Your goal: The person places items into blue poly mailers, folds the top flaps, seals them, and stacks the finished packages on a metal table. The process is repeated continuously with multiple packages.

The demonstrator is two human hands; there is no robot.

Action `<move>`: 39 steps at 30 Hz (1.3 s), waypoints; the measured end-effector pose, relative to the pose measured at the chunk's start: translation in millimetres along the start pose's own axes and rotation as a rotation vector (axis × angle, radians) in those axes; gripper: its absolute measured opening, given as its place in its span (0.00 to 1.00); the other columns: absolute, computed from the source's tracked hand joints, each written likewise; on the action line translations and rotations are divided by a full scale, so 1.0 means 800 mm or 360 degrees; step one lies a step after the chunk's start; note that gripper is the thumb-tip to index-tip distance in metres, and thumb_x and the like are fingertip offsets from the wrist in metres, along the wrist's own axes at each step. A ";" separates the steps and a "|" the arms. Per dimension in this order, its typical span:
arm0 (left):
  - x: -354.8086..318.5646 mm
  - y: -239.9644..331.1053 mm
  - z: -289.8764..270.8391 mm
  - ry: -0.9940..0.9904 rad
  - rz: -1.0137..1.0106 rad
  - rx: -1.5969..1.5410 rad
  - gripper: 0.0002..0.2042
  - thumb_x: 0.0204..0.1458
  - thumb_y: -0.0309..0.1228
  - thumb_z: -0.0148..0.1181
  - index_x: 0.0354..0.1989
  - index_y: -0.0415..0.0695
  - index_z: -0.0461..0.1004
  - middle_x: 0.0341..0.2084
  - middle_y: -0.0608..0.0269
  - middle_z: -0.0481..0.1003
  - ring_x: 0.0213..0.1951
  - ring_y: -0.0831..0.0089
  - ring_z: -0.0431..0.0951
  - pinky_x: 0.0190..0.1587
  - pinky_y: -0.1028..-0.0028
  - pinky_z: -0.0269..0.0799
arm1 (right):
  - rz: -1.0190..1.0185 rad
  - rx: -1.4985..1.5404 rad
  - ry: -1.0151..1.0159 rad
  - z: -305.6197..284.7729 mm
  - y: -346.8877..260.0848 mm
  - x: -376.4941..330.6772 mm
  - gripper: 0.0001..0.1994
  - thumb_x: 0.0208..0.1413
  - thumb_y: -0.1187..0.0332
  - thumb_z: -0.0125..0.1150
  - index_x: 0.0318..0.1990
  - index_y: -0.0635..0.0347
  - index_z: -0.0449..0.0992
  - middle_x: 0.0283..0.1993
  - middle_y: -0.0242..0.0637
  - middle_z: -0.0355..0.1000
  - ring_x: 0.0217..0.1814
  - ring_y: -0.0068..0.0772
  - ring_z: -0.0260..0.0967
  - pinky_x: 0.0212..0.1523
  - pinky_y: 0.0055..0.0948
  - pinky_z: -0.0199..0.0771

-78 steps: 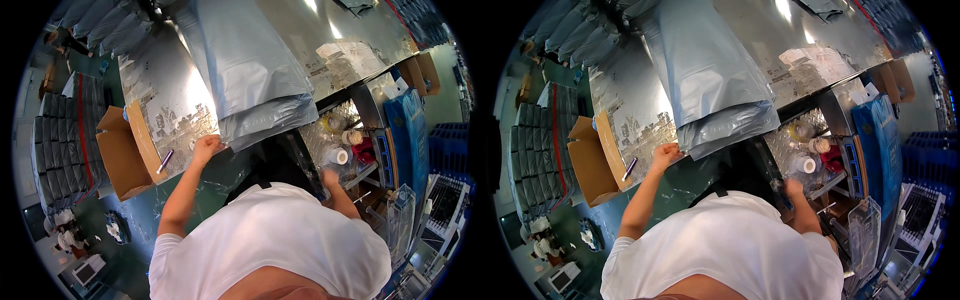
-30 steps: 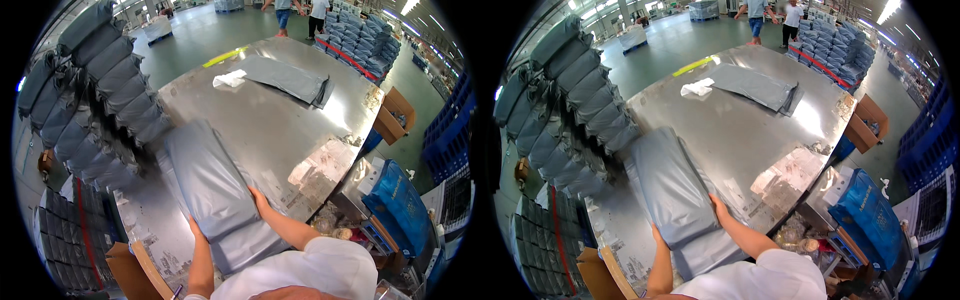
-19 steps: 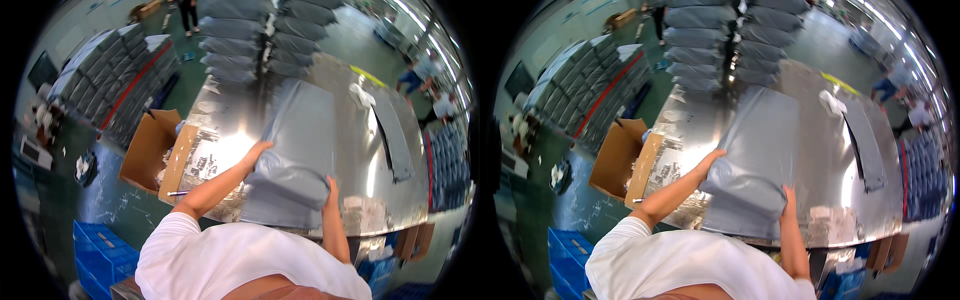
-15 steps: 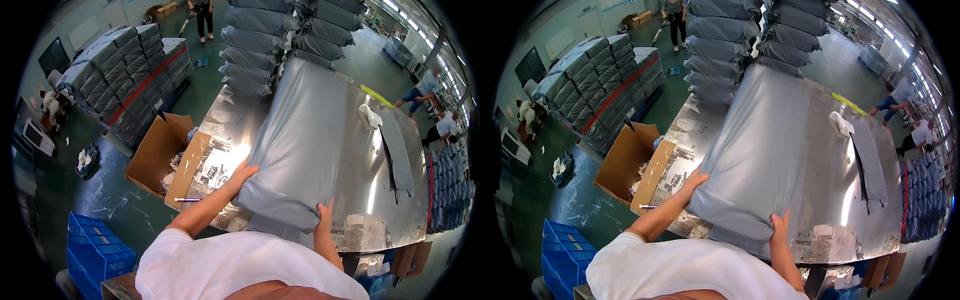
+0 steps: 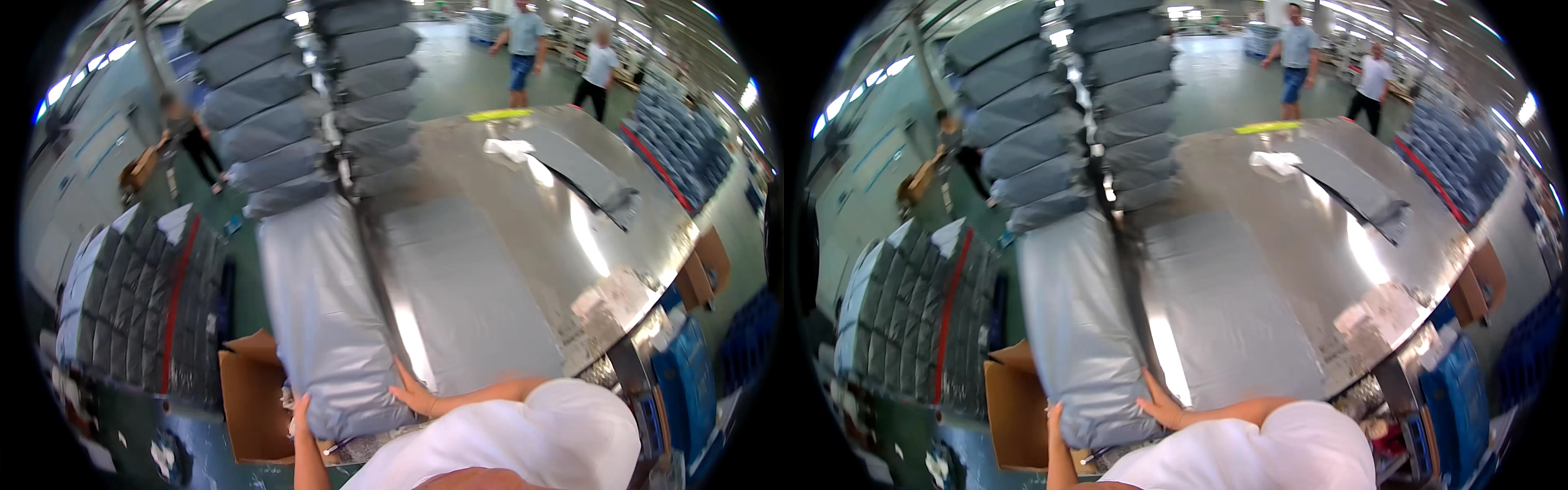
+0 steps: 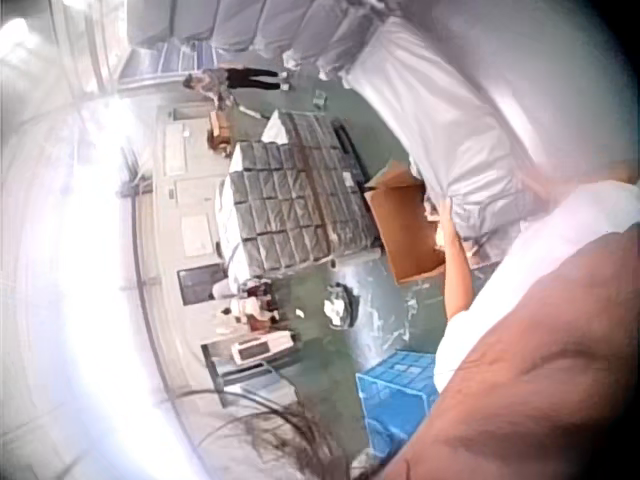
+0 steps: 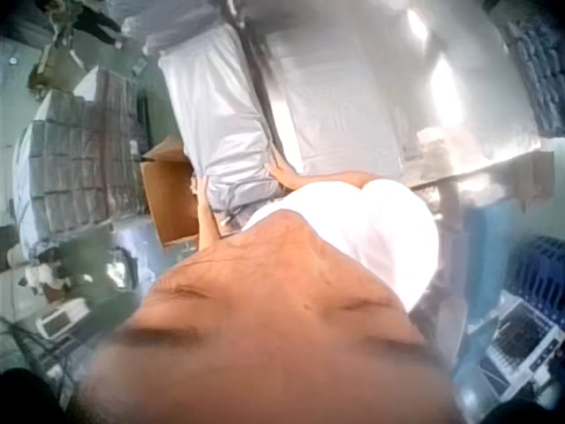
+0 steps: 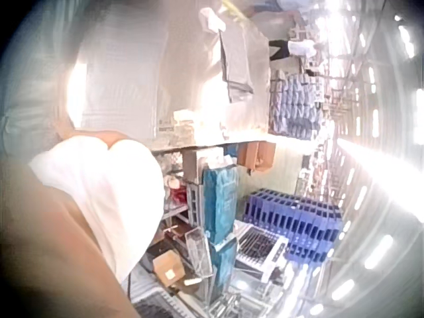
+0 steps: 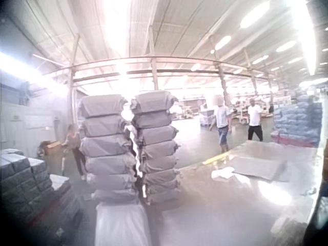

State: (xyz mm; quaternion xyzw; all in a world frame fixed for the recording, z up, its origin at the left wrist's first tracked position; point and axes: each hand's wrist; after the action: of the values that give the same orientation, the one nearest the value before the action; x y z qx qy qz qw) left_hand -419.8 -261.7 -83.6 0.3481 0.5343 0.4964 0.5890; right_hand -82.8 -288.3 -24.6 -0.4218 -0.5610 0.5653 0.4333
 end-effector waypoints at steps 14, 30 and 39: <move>-0.002 0.038 0.176 0.0151 0.1235 0.2769 0.21 0.38 0.39 0.57 0.45 0.66 0.69 0.52 0.56 0.62 0.56 0.52 0.57 0.53 0.38 0.38 | -0.0100 -0.0197 0.0342 -0.032 0.060 0.213 0.44 0.42 0.62 0.64 0.61 0.72 0.42 0.61 0.56 0.48 0.65 0.45 0.45 0.61 0.34 0.45; -0.024 0.060 0.402 -0.0665 0.1279 0.2119 0.31 0.37 0.37 0.57 0.53 0.39 0.60 0.57 0.41 0.51 0.59 0.46 0.49 0.55 0.44 0.44 | -0.0246 -0.0749 0.0306 -0.167 0.019 0.121 0.31 0.50 0.57 0.54 0.60 0.57 0.53 0.62 0.55 0.47 0.65 0.50 0.42 0.63 0.38 0.44; 0.120 -0.087 0.548 -0.0679 0.1138 0.2577 0.31 0.47 0.52 0.46 0.60 0.55 0.53 0.61 0.51 0.46 0.63 0.53 0.40 0.58 0.42 0.29 | 0.0511 -0.2325 0.0606 -0.552 -0.067 -0.216 0.29 0.36 0.48 0.61 0.45 0.56 0.70 0.48 0.46 0.66 0.53 0.46 0.61 0.51 0.38 0.62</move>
State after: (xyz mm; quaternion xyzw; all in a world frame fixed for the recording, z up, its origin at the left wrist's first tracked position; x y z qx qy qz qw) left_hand 16.4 -135.6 -94.7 0.8848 0.4594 0.0475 0.0617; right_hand 390.1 -336.3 20.9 -0.7669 -0.6395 0.0252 0.0466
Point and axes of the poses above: each hand's wrist, its own x-axis towards the middle knuckle, its own z-axis out of the palm, y = z × x
